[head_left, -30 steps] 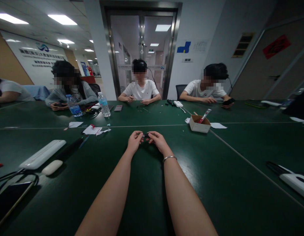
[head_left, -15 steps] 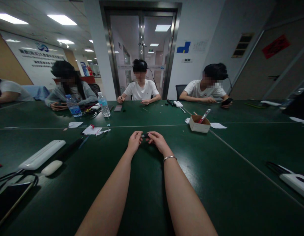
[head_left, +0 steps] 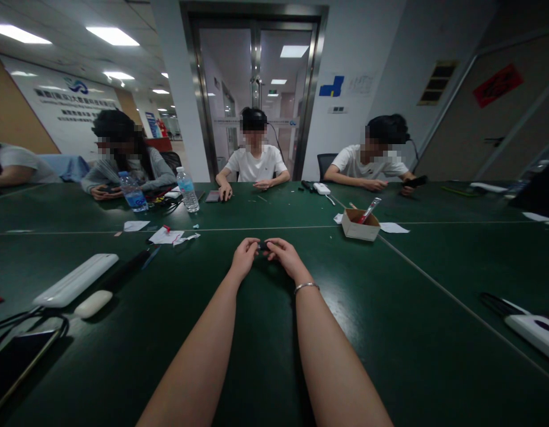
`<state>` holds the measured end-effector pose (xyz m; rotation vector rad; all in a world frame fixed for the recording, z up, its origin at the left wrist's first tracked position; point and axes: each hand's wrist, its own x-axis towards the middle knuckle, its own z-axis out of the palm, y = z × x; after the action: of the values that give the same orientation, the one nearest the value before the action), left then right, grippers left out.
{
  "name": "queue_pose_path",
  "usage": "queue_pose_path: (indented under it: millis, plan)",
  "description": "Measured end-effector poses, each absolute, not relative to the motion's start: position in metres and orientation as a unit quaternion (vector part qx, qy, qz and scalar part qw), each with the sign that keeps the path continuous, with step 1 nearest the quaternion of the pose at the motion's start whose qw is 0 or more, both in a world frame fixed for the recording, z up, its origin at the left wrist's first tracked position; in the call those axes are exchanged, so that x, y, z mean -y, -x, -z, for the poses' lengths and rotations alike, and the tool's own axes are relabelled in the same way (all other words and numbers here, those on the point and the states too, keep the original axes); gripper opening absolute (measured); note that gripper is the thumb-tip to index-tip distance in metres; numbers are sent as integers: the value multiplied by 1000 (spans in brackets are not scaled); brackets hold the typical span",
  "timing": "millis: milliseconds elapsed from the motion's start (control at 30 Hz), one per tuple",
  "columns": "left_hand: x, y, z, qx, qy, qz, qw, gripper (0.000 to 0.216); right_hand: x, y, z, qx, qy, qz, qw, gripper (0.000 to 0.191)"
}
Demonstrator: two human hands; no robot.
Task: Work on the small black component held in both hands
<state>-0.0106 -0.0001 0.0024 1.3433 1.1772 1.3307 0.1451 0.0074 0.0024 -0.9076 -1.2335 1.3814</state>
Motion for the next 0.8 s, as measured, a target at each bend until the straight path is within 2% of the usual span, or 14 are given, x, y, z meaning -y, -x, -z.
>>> queue_pose_path:
  millis: [533,800]
  plan:
    - [1,10,-3,-480,-548,-544,417,25,-9,-145,0,516,365,-578,517,41]
    - [0,10,-1,-472,-542,-547,429,29,-9,-146,-1,519,372,-571,515,41]
